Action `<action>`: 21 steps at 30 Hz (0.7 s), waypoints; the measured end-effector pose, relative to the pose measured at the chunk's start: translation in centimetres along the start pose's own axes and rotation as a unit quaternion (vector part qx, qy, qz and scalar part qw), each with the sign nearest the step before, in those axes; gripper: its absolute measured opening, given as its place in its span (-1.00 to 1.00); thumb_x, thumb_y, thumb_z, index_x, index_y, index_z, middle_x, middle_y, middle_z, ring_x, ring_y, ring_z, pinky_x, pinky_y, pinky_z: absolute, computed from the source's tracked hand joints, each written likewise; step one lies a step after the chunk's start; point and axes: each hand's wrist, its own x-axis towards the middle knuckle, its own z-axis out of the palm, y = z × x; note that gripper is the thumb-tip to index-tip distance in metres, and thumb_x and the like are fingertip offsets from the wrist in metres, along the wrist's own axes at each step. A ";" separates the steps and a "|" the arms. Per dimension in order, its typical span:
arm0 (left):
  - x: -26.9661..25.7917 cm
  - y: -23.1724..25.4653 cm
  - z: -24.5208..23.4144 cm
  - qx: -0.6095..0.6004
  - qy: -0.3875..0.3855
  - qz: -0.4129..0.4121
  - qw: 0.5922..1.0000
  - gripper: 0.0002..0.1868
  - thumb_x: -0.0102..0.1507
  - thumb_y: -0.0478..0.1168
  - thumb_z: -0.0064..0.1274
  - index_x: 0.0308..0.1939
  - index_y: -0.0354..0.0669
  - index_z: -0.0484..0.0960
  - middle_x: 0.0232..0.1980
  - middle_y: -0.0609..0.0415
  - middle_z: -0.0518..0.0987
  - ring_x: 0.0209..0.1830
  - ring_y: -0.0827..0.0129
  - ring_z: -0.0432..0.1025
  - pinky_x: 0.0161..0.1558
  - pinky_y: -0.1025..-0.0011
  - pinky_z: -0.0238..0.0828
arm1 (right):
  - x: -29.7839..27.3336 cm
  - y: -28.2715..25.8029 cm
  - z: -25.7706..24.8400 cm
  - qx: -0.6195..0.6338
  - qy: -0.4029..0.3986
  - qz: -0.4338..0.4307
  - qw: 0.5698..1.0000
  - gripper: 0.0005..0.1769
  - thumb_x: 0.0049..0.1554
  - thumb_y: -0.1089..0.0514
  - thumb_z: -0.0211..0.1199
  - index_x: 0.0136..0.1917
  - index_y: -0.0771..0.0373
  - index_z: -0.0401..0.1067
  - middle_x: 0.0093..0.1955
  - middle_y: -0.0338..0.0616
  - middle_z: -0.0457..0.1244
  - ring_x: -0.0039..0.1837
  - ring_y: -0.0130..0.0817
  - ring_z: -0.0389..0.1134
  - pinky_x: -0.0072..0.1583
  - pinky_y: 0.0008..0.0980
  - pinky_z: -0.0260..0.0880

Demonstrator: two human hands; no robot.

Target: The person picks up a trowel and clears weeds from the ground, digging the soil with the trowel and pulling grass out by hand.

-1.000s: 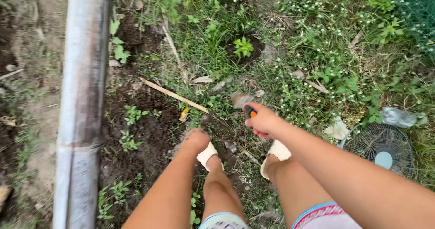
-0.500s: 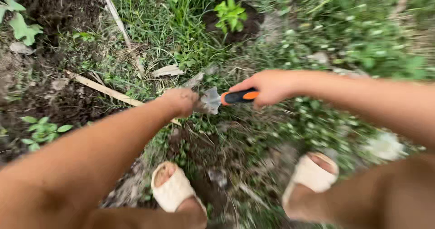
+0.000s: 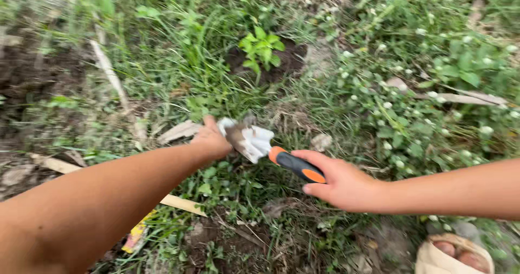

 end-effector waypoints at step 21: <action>4.1 -7.2 -3.1 0.058 -0.298 0.104 0.947 -0.27 0.24 -0.33 0.14 0.42 0.29 0.24 -0.06 -0.05 0.67 -0.11 0.17 0.52 -0.08 0.26 0.54 | 4.4 -2.4 -5.9 -0.191 -0.145 0.128 0.962 -0.11 0.16 -0.06 0.29 0.62 -0.48 -0.05 -0.38 -0.25 0.15 -0.38 -0.46 0.20 -0.30 -0.37 0.24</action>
